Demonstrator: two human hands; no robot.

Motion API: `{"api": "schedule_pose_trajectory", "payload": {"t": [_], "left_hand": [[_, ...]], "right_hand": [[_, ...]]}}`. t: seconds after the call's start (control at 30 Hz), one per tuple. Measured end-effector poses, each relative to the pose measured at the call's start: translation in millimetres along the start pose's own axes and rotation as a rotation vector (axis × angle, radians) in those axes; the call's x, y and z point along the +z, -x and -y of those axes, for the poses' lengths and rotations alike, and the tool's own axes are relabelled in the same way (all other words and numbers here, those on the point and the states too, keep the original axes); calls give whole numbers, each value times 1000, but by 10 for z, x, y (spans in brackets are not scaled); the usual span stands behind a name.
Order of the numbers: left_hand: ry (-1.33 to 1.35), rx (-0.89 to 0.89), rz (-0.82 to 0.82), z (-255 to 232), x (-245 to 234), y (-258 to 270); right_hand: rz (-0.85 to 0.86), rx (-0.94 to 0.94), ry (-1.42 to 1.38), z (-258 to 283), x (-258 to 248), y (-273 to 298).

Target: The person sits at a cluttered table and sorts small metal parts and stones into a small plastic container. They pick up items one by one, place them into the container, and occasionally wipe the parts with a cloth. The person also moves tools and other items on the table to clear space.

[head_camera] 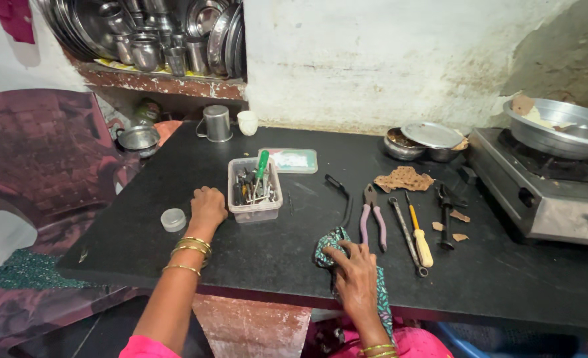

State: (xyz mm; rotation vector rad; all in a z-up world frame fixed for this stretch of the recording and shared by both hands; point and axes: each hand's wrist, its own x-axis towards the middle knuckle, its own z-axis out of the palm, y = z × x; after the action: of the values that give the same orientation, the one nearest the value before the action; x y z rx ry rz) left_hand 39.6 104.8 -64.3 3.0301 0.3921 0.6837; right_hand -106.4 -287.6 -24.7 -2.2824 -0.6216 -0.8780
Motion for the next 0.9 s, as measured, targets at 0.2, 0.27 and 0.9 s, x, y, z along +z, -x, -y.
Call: {"api": "schedule_pose_trajectory", "payload": {"t": [0.2,0.27,0.9], "left_hand": [[-70,-117,-2,-118,137,25],[-34,-134,-25,-103,165,50],[304,-140,-87,54,-166,225]], "right_hand": [[15,30,20,8,-6,-1],[19,30,10,10,-8,6],[-1,0,-26,11,-25,9]]}}
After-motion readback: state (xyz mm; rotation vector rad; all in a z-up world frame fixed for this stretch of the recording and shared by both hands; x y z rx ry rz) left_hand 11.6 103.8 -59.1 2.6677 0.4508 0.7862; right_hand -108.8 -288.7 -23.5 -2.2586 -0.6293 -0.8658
